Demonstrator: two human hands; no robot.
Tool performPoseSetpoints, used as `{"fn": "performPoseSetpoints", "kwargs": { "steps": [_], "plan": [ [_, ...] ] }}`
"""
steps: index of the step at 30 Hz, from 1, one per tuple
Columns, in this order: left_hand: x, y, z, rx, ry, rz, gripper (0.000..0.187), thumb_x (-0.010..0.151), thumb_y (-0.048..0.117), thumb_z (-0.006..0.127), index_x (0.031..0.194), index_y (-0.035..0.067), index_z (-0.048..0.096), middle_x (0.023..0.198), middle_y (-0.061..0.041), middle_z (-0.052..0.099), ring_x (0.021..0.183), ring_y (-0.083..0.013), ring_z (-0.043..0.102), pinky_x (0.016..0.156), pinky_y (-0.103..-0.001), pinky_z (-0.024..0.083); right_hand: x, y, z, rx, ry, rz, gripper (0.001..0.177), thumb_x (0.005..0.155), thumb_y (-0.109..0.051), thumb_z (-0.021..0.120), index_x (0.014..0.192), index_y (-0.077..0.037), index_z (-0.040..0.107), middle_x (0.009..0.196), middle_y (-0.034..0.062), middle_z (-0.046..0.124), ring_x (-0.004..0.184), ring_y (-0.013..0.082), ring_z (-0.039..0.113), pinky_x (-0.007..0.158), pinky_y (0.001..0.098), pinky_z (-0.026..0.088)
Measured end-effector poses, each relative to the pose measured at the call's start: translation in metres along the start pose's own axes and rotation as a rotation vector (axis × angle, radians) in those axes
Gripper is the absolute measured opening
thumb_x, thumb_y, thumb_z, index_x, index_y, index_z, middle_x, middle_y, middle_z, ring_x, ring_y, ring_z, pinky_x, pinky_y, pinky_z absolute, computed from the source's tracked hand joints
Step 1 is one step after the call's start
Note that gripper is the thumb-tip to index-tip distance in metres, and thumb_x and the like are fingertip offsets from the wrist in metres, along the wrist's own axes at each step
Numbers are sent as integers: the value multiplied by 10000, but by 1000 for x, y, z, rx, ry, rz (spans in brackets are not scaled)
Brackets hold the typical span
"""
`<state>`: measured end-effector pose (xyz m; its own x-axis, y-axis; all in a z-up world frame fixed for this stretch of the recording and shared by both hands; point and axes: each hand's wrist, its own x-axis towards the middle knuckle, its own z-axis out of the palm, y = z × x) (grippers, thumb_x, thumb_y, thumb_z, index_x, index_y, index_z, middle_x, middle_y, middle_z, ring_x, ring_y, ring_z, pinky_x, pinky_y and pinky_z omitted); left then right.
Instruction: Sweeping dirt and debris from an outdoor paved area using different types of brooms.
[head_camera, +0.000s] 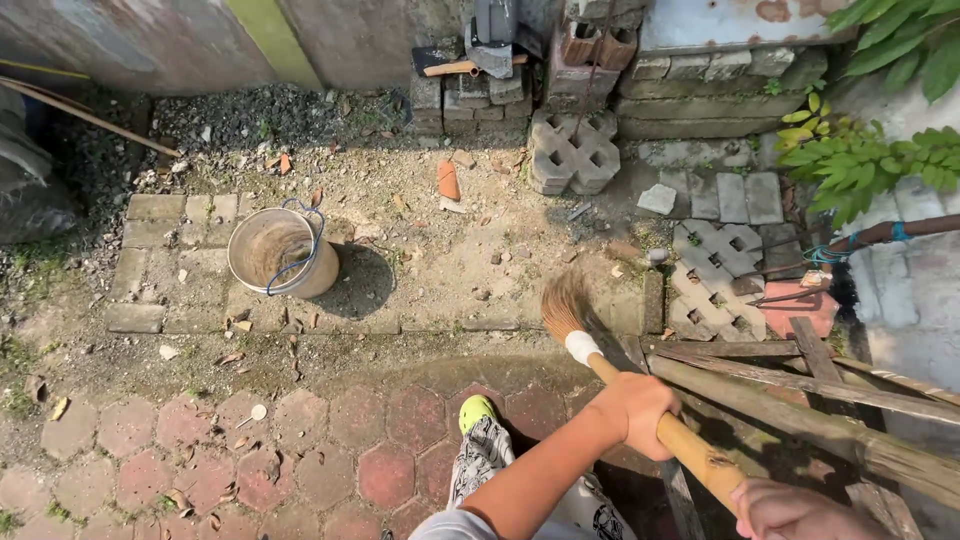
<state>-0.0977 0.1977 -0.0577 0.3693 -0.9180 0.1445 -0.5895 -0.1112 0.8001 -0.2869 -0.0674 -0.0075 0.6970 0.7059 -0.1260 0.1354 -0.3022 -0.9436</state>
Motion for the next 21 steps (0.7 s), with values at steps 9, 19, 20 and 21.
{"fn": "performPoseSetpoints", "kwargs": {
  "steps": [9, 19, 20, 21],
  "plan": [
    [-29, 70, -59, 197, 56, -271, 329, 538, 423, 729, 670, 124, 690, 685, -133, 682, 706, -359, 693, 701, -435, 572, 4, -138, -8, 200, 229, -278, 268, 1069, -143, 558, 968, 75, 676, 992, 211, 720, 983, 362, 711, 1075, 622, 499],
    [0, -49, -64, 203, 262, -269, 309, 562, 338, 750, 798, 144, 708, 820, -127, 719, 836, -352, 706, 741, -458, 567, 190, -182, -8, -287, 850, -254, 158, 749, 71, 653, 721, -51, 555, 772, 45, 703, 835, 235, 744, 909, 419, 624],
    [-6, -75, -59, 176, 300, -317, 333, 577, 321, 756, 862, 152, 723, 896, -135, 732, 909, -351, 707, 764, -462, 567, 211, -164, -8, -300, 792, -260, 155, 679, 98, 643, 693, -21, 546, 764, 89, 691, 820, 276, 753, 856, 420, 609],
    [-25, -83, -61, 170, 303, -326, 333, 577, 321, 756, 862, 152, 723, 896, -135, 732, 909, -351, 707, 764, -462, 567, 223, -155, -3, -294, 783, -255, 155, 679, 98, 643, 693, -21, 546, 764, 89, 691, 820, 276, 753, 856, 420, 609]
  ]
}}
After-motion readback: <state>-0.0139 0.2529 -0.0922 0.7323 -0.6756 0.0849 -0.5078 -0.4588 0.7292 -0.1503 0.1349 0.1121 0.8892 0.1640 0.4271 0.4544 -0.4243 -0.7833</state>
